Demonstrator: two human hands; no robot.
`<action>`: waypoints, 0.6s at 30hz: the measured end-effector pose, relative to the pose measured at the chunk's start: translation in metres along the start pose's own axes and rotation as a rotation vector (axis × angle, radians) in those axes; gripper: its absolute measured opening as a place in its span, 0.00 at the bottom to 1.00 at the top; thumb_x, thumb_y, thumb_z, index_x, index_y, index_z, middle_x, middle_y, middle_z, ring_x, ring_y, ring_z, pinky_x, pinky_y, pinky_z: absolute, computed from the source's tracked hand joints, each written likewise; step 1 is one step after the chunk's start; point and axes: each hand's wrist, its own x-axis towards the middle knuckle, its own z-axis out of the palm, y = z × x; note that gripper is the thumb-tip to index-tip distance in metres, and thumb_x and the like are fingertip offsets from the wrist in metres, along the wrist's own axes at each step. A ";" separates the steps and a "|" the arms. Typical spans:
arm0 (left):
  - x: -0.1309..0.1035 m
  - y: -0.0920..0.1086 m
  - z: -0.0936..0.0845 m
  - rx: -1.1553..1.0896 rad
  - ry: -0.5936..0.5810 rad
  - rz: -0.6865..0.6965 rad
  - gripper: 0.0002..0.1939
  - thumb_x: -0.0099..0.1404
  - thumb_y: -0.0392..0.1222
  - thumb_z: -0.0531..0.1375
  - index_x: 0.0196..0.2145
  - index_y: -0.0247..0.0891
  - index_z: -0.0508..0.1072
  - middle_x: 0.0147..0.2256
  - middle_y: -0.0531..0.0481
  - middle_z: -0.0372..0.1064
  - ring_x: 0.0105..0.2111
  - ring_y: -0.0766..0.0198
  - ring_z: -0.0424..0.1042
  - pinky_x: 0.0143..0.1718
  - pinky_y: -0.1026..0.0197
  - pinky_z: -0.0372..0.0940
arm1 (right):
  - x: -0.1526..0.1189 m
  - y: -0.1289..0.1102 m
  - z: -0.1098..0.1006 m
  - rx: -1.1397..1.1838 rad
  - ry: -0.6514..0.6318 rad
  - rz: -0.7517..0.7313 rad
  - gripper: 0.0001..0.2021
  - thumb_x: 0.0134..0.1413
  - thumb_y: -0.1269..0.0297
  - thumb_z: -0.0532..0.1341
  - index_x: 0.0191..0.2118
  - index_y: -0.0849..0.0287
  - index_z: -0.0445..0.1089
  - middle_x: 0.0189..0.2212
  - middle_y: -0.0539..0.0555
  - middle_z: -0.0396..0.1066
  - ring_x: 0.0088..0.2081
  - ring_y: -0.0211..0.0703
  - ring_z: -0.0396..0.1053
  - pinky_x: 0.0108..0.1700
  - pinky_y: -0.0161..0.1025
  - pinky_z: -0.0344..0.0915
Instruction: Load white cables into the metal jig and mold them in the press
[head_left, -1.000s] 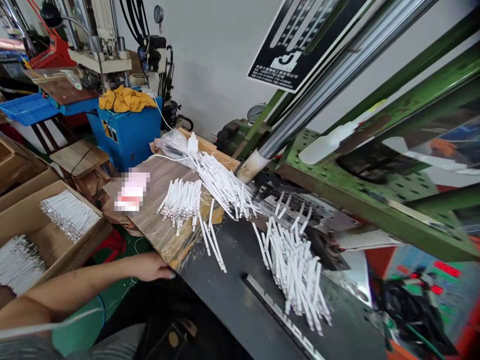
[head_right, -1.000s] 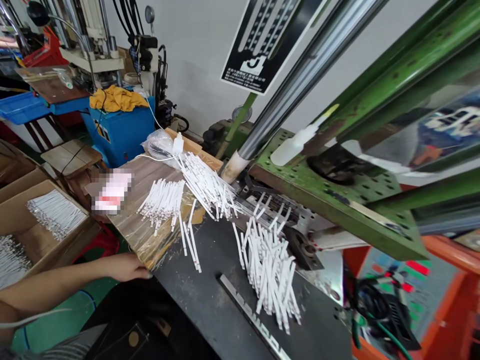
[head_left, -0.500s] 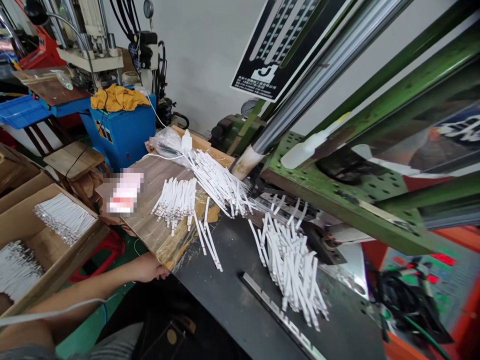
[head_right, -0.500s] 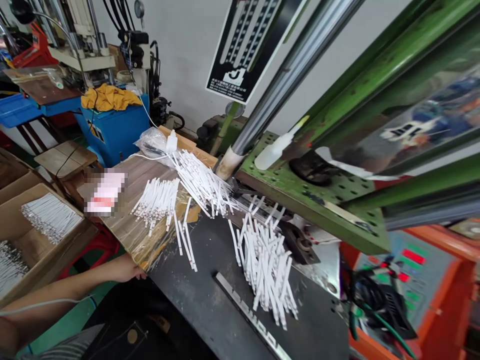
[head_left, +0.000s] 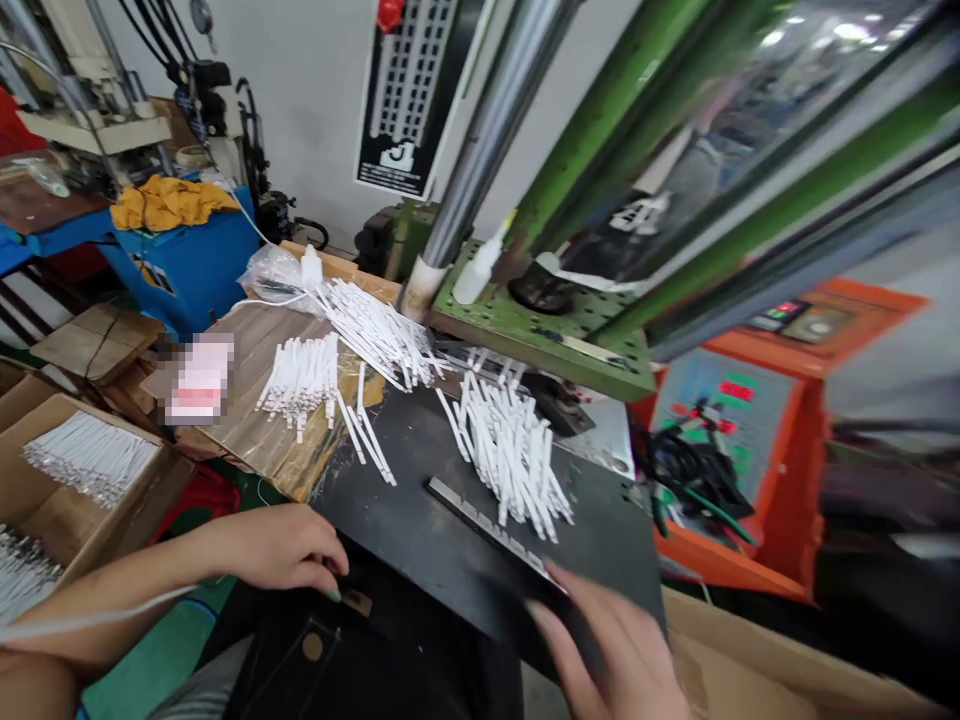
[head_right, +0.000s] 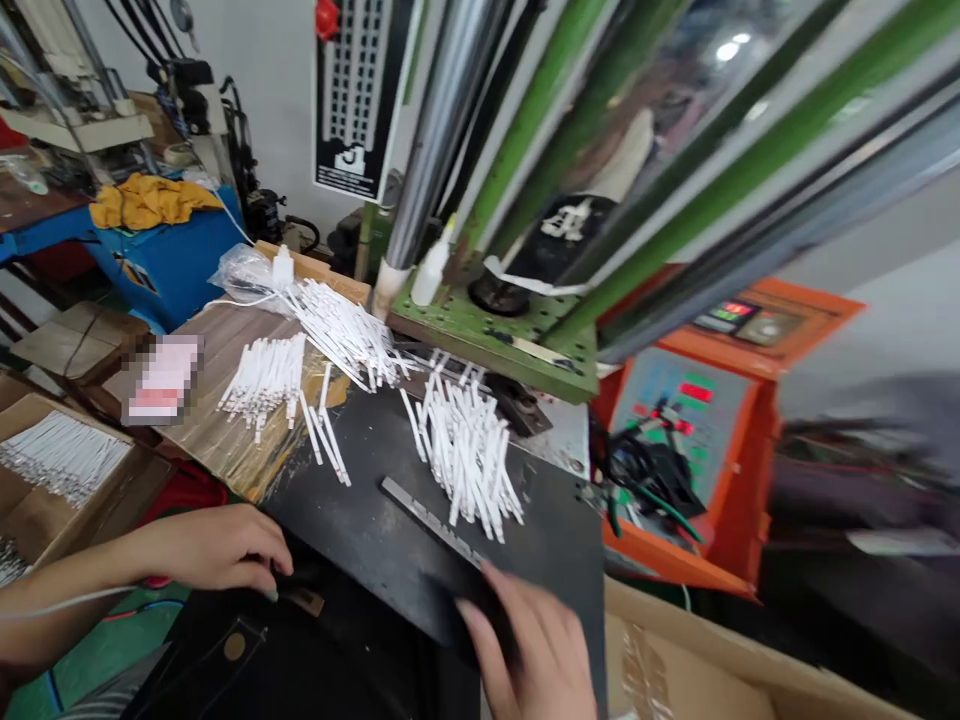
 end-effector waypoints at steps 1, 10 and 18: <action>0.008 0.006 -0.005 0.032 0.036 0.038 0.10 0.67 0.42 0.58 0.41 0.37 0.76 0.37 0.46 0.74 0.37 0.63 0.73 0.40 0.67 0.63 | 0.009 0.005 0.005 -0.084 0.077 -0.013 0.18 0.56 0.50 0.59 0.46 0.54 0.73 0.38 0.62 0.73 0.40 0.62 0.70 0.43 0.60 0.68; 0.027 -0.027 -0.044 0.421 0.454 0.045 0.12 0.71 0.38 0.49 0.40 0.36 0.72 0.39 0.46 0.69 0.41 0.62 0.68 0.45 0.60 0.62 | 0.022 0.001 -0.001 0.144 -0.038 -0.143 0.04 0.62 0.68 0.57 0.41 0.58 0.68 0.35 0.56 0.69 0.39 0.47 0.67 0.41 0.43 0.67; 0.083 -0.046 -0.084 0.656 0.180 0.040 0.10 0.67 0.36 0.51 0.37 0.36 0.73 0.38 0.47 0.61 0.37 0.62 0.64 0.37 0.63 0.59 | 0.157 -0.094 0.044 -0.010 -0.509 -0.061 0.17 0.53 0.60 0.67 0.45 0.65 0.68 0.43 0.62 0.68 0.48 0.54 0.67 0.48 0.46 0.65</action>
